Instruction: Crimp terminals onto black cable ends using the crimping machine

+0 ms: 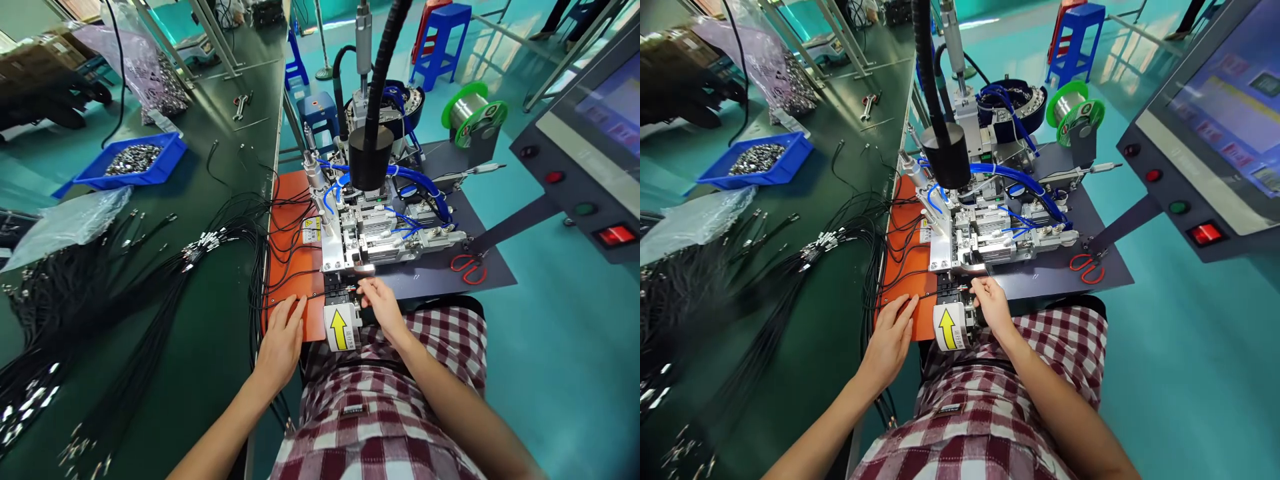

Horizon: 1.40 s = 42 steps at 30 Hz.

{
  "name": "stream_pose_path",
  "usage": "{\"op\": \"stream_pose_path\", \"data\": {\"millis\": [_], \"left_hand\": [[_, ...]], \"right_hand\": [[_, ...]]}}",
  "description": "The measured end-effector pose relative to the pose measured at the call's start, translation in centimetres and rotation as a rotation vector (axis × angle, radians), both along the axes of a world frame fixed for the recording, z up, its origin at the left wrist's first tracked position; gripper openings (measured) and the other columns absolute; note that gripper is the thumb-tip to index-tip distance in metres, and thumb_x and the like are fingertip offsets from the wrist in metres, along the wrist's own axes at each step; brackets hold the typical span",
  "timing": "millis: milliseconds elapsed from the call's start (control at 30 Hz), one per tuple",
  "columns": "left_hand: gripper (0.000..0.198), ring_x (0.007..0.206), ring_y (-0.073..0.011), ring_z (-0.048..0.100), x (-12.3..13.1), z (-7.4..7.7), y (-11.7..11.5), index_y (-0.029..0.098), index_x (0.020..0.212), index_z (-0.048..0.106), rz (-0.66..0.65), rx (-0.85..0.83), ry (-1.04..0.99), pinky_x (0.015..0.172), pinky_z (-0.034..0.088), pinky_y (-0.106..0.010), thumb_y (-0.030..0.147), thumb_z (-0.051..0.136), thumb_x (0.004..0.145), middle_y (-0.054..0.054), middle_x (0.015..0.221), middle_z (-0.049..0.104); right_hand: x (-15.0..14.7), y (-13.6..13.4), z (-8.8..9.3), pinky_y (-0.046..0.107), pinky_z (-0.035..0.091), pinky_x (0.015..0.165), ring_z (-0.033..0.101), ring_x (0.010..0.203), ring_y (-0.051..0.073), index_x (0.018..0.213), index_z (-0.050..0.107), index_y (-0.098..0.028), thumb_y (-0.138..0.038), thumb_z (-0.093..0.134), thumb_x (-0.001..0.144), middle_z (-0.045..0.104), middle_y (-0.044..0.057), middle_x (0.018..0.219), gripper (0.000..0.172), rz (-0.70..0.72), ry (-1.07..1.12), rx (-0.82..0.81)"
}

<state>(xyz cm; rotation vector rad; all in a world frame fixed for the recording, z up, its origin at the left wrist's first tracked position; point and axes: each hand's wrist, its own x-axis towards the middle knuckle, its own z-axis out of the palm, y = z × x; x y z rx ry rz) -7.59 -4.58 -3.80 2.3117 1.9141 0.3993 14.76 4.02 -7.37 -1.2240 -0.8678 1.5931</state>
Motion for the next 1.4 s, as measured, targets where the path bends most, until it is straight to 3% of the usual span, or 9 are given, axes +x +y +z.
{"op": "stream_pose_path", "data": {"millis": [200,400,500,633,733,900,1100,1233,1400], "left_hand": [[0.048,0.129,-0.0279,0.041,-0.2,-0.2,0.8,0.019,0.143,0.035,-0.003,-0.019,-0.024,0.107,0.039,-0.049,0.020,0.035,0.095,-0.014,0.139,0.043],[0.043,0.134,-0.0264,0.036,-0.8,0.1,8.5,0.012,0.137,0.041,-0.051,0.008,-0.136,0.113,0.032,-0.048,0.022,0.031,0.096,-0.016,0.143,0.042],[0.040,0.132,-0.0239,0.040,-1.8,2.1,10.4,0.013,0.132,0.045,-0.143,-0.029,-0.252,0.112,0.034,-0.045,0.020,0.031,0.096,-0.015,0.140,0.044],[0.030,0.108,-0.0171,0.055,-3.7,6.6,7.0,0.018,0.116,0.055,-0.362,-0.225,-0.328,0.095,0.047,-0.032,0.014,0.035,0.094,-0.009,0.114,0.058],[0.031,0.102,-0.0182,0.056,-4.8,8.1,2.8,0.022,0.102,0.064,-0.560,-0.450,0.030,0.088,0.046,-0.031,0.006,0.042,0.088,-0.007,0.106,0.059],[0.017,0.111,-0.0244,0.053,-6.0,7.5,0.7,0.019,0.079,0.065,-0.625,-0.346,0.329,0.100,0.040,-0.040,0.009,0.052,0.084,-0.010,0.109,0.060],[0.028,0.096,-0.0178,0.058,-6.2,8.8,3.8,0.021,0.111,0.055,-0.517,-0.220,-0.120,0.097,0.043,-0.038,0.012,0.034,0.093,-0.007,0.099,0.063],[0.025,0.089,-0.0162,0.057,-2.8,6.5,4.7,0.019,0.112,0.053,-0.363,-0.064,-0.432,0.079,0.047,-0.029,0.014,0.036,0.095,-0.007,0.096,0.060],[0.022,0.082,-0.0151,0.055,3.2,3.7,4.6,0.017,0.105,0.056,-0.365,-0.141,-0.644,0.074,0.046,-0.027,0.019,0.036,0.097,-0.006,0.090,0.059]], "right_hand": [[3.6,-1.7,-1.0,0.025,0.036,0.056,0.046,0.053,0.010,0.078,0.064,-0.016,-0.053,0.065,0.078,0.059,-0.001,0.069,0.037,-0.085,-0.101,-0.036],[4.3,-2.6,-0.5,0.024,0.035,0.053,0.045,0.054,0.010,0.081,0.064,-0.017,-0.051,0.065,0.079,0.059,-0.001,0.070,0.034,-0.075,-0.089,-0.075],[4.6,-2.7,0.1,0.024,0.036,0.057,0.046,0.056,0.010,0.082,0.064,-0.017,-0.049,0.065,0.080,0.058,-0.001,0.071,0.031,-0.062,-0.077,-0.069],[6.3,-3.2,0.7,0.023,0.036,0.059,0.045,0.058,0.009,0.082,0.063,-0.019,-0.044,0.067,0.081,0.059,-0.001,0.075,0.026,-0.080,-0.073,-0.091],[7.3,-3.4,1.3,0.023,0.037,0.061,0.044,0.059,0.009,0.082,0.063,-0.019,-0.043,0.066,0.082,0.057,-0.001,0.075,0.024,-0.092,-0.075,-0.099],[6.3,-2.8,2.8,0.024,0.038,0.060,0.044,0.058,0.010,0.080,0.062,-0.019,-0.043,0.065,0.083,0.056,0.000,0.073,0.024,-0.008,-0.085,-0.054],[4.3,-3.3,4.8,0.028,0.041,0.058,0.047,0.057,0.013,0.082,0.061,-0.020,-0.042,0.060,0.086,0.057,0.002,0.071,0.022,0.088,-0.225,0.083],[2.7,-4.0,6.0,0.028,0.046,0.060,0.054,0.066,0.016,0.097,0.062,-0.022,-0.034,0.061,0.085,0.061,0.004,0.081,0.017,0.209,-0.252,0.174],[2.1,-4.3,7.1,0.028,0.048,0.067,0.057,0.070,0.015,0.111,0.059,-0.024,-0.025,0.065,0.081,0.060,0.001,0.085,0.031,0.223,-0.226,0.230]]}}
